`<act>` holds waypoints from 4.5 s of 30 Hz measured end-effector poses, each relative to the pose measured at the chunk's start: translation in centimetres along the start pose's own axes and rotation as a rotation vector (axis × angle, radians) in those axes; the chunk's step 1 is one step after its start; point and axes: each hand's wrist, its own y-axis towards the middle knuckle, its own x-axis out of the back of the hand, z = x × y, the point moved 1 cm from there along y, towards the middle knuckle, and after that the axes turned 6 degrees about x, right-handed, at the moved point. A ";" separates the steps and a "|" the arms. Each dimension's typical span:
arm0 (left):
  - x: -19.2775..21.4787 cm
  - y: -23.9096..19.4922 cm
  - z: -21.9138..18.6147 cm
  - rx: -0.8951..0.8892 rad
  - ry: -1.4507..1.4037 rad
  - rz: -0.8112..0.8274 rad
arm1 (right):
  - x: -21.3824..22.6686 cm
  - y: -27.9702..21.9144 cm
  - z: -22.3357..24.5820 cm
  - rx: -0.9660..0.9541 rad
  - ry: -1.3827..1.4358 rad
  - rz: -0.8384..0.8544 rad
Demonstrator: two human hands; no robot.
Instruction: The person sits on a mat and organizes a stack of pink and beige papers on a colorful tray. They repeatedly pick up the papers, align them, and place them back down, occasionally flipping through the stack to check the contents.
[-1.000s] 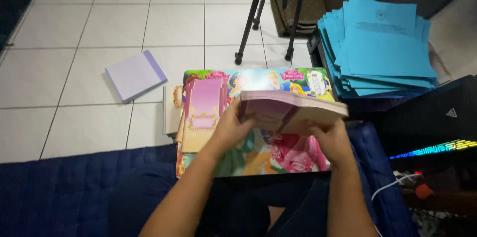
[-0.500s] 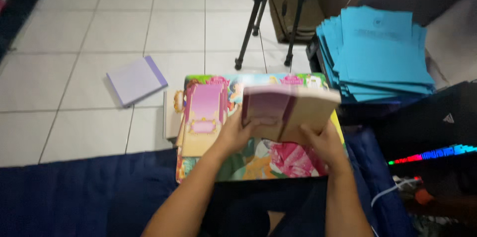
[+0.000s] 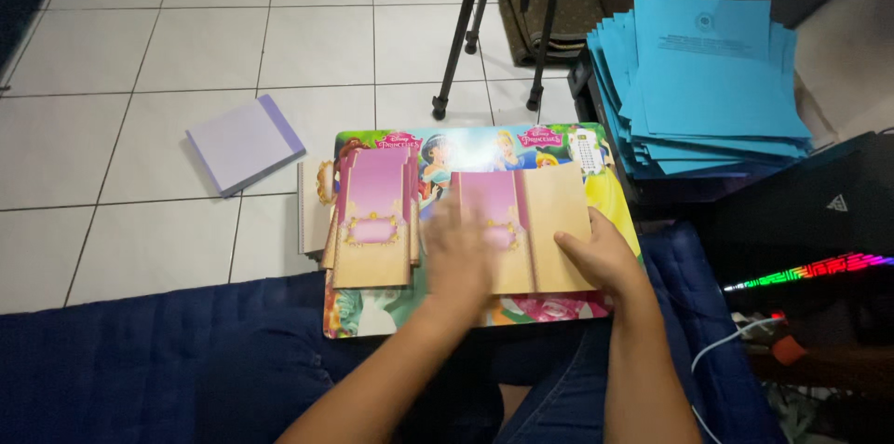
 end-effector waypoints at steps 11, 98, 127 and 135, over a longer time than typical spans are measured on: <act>-1.6 -0.2 -2.4 -0.218 -0.213 0.180 | -0.9 -0.1 -1.4 0.212 -0.636 -0.338; 0.2 -0.9 -0.4 -0.566 -0.239 0.068 | 1.2 1.4 -4.2 0.220 -0.035 -0.017; -2.0 -1.6 0.7 -0.491 -0.325 0.095 | -4.2 2.3 3.0 0.616 -0.733 0.016; -0.2 -1.1 1.0 -0.474 -0.432 0.178 | -4.8 3.3 -2.6 0.335 -0.498 0.129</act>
